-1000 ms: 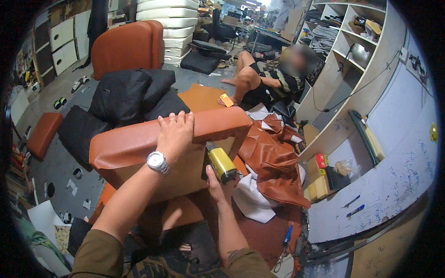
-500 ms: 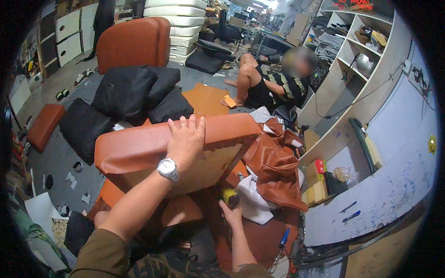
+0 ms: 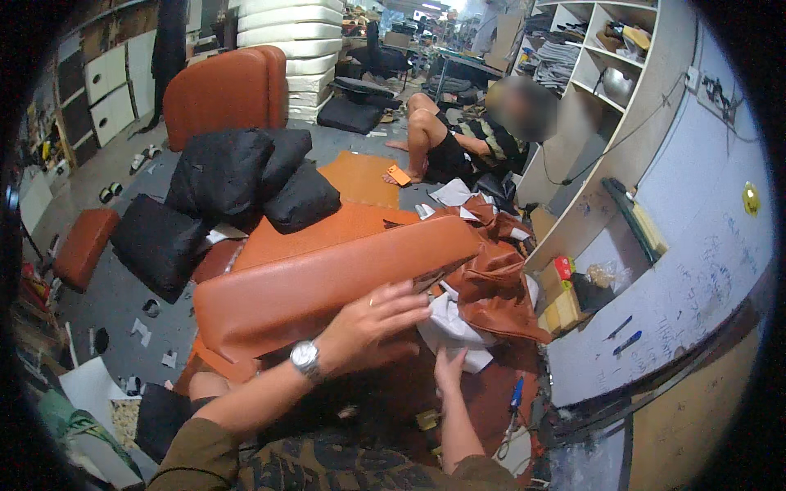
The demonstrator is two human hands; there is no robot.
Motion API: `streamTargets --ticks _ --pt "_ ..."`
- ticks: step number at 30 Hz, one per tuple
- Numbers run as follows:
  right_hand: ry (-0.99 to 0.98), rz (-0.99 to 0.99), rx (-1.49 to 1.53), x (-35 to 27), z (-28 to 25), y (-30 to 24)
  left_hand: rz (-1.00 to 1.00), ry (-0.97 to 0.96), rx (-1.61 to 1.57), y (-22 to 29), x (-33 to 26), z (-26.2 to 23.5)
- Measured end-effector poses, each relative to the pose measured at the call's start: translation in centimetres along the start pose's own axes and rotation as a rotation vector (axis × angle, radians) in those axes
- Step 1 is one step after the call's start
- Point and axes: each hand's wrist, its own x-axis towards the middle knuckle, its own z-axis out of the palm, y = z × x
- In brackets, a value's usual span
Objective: The person is reupholstering a chair armrest by stretching and stapling brown leather onto a wooden frame. They repeatedly pull the leather taut and use a pneumatic staple gun to secure it along the edges.
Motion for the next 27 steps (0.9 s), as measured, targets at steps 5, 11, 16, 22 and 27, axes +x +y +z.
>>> streamTargets --ticks 5,11,16,22,27 --pt "-0.014 -0.131 0.566 -4.0 5.5 -11.4 -0.721 -0.2 -0.86 3.1 -12.0 -1.2" --pt "-0.66 -0.079 1.077 -18.0 12.3 -16.8 -0.872 0.346 -1.096 3.3 -16.6 -5.5" --pt "-0.991 -0.07 0.982 -22.1 13.1 -20.9 -0.996 0.574 -0.859 4.4 -14.7 -7.0" --pt "-0.807 -0.2 0.666 -23.1 12.7 -22.2 -1.035 0.845 -0.909 5.0 -13.0 -7.8" --pt "-0.627 -0.508 0.53 -23.7 11.3 -22.0 -1.065 0.79 -0.476 4.7 -12.6 -6.3"
